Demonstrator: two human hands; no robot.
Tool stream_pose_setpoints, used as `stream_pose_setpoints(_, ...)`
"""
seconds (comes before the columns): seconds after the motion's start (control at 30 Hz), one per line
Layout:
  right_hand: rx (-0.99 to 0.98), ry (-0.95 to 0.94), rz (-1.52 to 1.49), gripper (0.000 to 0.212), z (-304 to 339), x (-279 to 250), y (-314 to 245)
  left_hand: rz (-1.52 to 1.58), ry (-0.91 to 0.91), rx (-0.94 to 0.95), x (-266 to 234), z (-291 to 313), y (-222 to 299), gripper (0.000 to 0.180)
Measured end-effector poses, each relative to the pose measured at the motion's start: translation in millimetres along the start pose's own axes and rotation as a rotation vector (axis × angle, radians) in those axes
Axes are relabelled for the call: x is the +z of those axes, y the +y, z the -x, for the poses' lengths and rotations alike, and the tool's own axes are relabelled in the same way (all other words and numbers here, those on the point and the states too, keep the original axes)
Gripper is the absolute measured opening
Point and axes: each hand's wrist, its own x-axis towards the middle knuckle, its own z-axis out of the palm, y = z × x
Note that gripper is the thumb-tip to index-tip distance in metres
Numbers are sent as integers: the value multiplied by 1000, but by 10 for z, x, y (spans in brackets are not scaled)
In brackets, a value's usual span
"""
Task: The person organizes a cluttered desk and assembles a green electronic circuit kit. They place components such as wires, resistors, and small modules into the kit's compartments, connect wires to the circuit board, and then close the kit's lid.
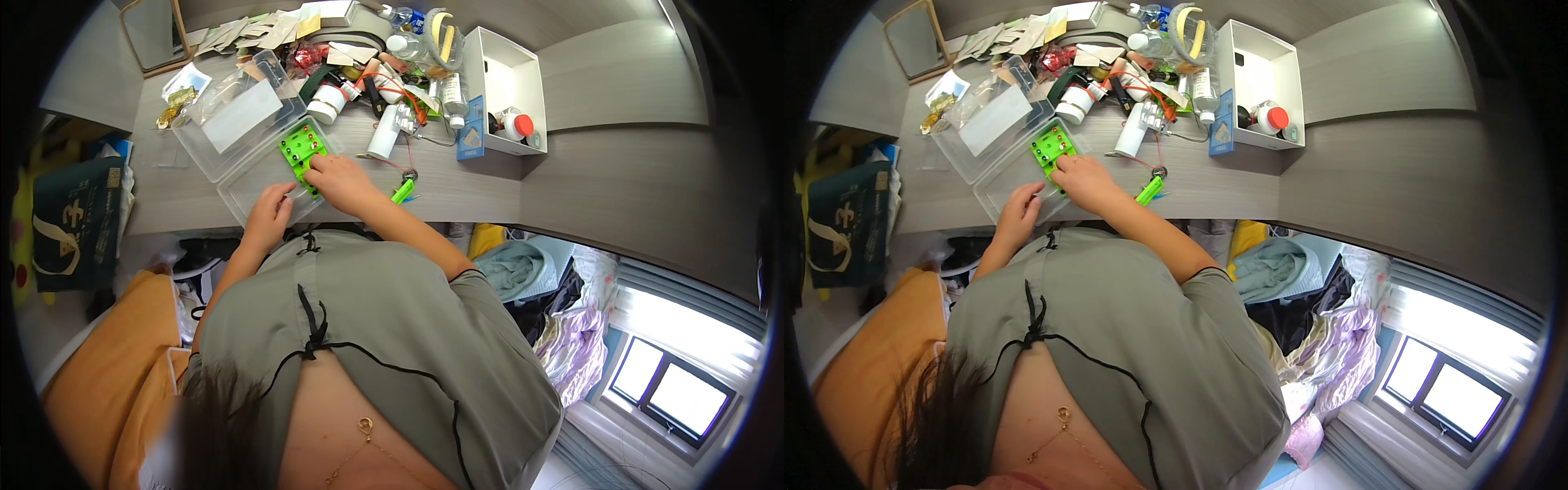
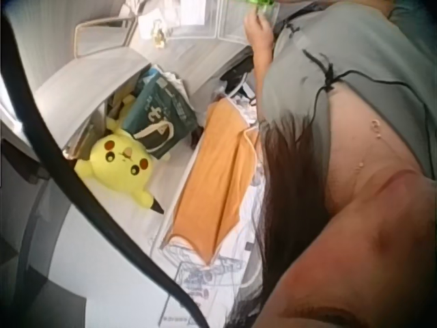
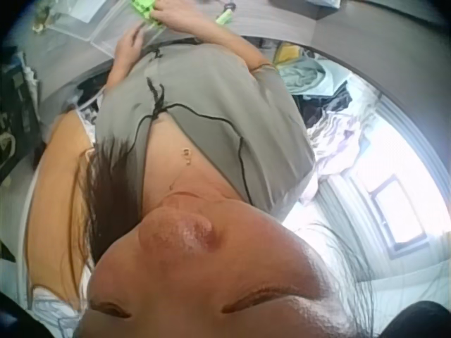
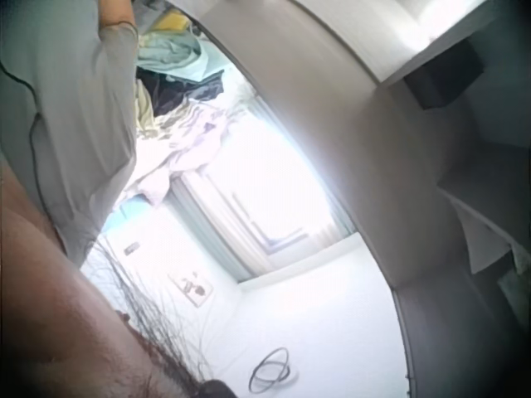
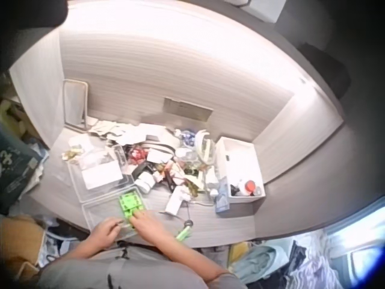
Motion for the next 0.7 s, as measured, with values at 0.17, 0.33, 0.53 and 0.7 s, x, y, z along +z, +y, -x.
stream_pose_setpoints(0.17, 78, -53, -92, 17, 44, 79, 30, -6, -25, -7, 33, 14, 79, 35)
stream_pose_setpoints(0.33, 108, 257, -298, 26, 235, -35, 49, -196, -38, 171, 63, -72, 127, 41)
stream_pose_setpoints(0.53, 467, 153, -153, 35, 995, -398, 316, -495, -174, 437, 149, -260, 258, 50)
stream_pose_setpoints(0.7, 645, 93, -47, 41, 1405, -250, 347, -649, -228, 389, 261, -310, 232, 56)
